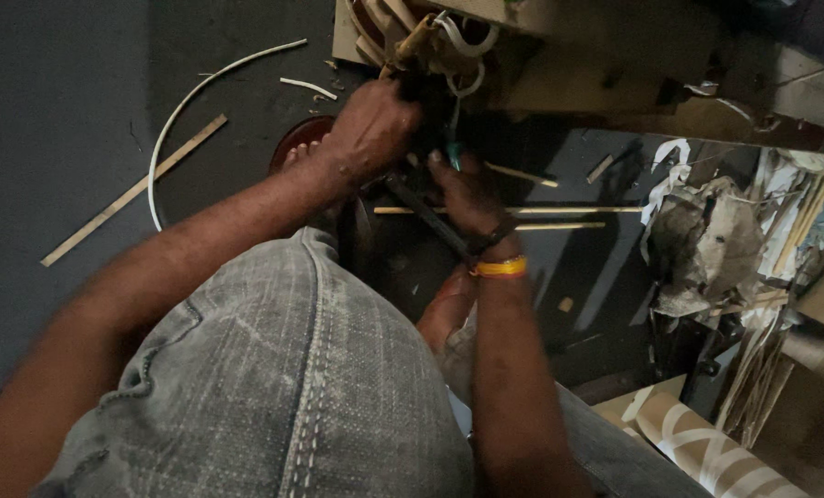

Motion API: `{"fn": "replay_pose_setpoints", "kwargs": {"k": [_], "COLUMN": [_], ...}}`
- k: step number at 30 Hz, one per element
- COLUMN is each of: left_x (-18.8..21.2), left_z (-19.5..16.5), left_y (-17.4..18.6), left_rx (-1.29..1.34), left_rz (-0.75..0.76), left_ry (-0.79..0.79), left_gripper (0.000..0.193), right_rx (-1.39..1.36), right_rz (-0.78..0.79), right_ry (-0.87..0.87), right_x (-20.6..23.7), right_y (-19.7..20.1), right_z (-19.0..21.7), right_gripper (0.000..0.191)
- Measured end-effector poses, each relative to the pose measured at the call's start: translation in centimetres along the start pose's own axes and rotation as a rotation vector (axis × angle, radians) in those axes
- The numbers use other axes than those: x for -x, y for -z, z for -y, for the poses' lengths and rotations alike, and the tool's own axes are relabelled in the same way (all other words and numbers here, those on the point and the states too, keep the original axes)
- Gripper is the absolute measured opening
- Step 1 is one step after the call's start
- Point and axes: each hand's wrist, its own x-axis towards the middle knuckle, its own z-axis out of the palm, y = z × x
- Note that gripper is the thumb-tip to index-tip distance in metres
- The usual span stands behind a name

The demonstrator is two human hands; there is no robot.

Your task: The person is seated on the floor repairing a piece of furniture. They use a hammer to tap a wooden dowel into a hole and then use pliers to adjust or secure a component underneath the furniture.

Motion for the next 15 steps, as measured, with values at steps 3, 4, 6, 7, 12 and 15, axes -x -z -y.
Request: {"fn": "replay_pose_setpoints", "kwargs": {"k": [3, 4, 6, 7, 12, 15], "left_x": [0.1, 0.0, 0.0, -0.1, -0.7, -0.9], "left_z": [-0.1, -0.1, 0.0, 0.1, 0.2, 0.1], "left_y": [0.1, 0.1, -0.1, -0.2, -0.4, 0.1], "left_rx": [-0.014, -0.009, -0.008, -0.044, -0.081, -0.111], "left_rz": [0.015, 0.023, 0.037, 0.028, 0.145, 0.037], "left_ry": [0.002, 0.007, 0.019, 0.022, 0.055, 0.017], "left_gripper": [0.010, 0.010, 0.011, 0.011, 0.013, 0.011], "right_rx": [0.087, 0.097, 0.075, 0.045, 0.137, 0.140], "right_rz": [-0.031, -0.052, -0.051, -0.028, -0.033, -0.069], "right_ry": [0.171, 0.162, 0.153, 0.149, 0.161, 0.094], "right_x": [0.0, -0.1, -0.2, -0.2, -0.4, -0.6], "right_y": [0.0, -0.1, -0.1, -0.2, -0.3, -0.7], "right_z": [-0.2, -0.3, -0.4, -0.4, -1.0, -1.4], "right_gripper": [0.042, 0.041, 0.040, 0.040, 0.040, 0.038]}}
